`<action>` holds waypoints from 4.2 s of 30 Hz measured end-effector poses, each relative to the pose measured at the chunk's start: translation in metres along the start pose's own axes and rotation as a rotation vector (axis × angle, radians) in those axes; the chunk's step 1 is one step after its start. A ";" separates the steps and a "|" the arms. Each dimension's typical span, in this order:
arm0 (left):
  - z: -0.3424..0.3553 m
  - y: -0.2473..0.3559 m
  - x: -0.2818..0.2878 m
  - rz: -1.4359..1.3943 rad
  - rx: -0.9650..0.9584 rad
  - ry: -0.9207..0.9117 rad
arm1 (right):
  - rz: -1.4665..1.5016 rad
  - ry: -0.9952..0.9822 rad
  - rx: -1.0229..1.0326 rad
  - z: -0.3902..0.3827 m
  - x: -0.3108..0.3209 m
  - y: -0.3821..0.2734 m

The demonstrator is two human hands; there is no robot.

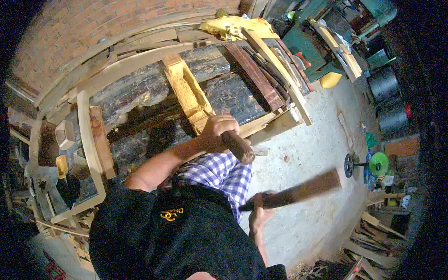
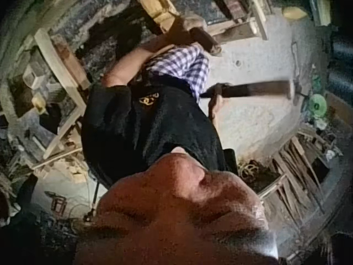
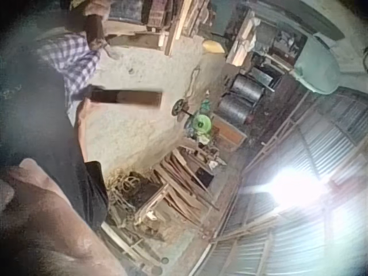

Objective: The person cuts a piece of wood with a small hand saw, then carves the wooden piece using a chisel and a wooden mallet.

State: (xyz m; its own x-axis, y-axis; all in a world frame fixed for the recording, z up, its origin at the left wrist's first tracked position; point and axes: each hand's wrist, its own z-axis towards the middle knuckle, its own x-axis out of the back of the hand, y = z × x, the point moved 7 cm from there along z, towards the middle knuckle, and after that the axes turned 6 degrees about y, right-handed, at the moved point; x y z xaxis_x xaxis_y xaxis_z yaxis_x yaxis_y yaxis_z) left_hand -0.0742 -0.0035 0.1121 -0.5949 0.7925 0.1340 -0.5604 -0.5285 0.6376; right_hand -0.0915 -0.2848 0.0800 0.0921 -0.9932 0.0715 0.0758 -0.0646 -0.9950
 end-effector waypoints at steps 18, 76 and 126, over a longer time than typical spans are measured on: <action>0.007 -0.017 0.003 0.025 0.053 0.035 | -0.095 -0.210 0.010 0.002 -0.013 -0.029; 0.009 -0.053 0.000 0.081 0.184 -0.045 | -0.495 -0.183 -0.056 0.009 -0.025 0.021; -0.003 -0.015 0.011 0.019 0.125 -0.074 | -0.170 -0.238 0.051 -0.005 -0.009 -0.034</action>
State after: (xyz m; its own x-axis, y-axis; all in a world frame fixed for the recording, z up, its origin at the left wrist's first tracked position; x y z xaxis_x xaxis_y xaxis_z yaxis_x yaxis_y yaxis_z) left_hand -0.0739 0.0123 0.1021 -0.5576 0.8058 0.1996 -0.4711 -0.5051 0.7231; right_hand -0.1001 -0.2740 0.1130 0.3035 -0.9175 0.2571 0.1590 -0.2173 -0.9631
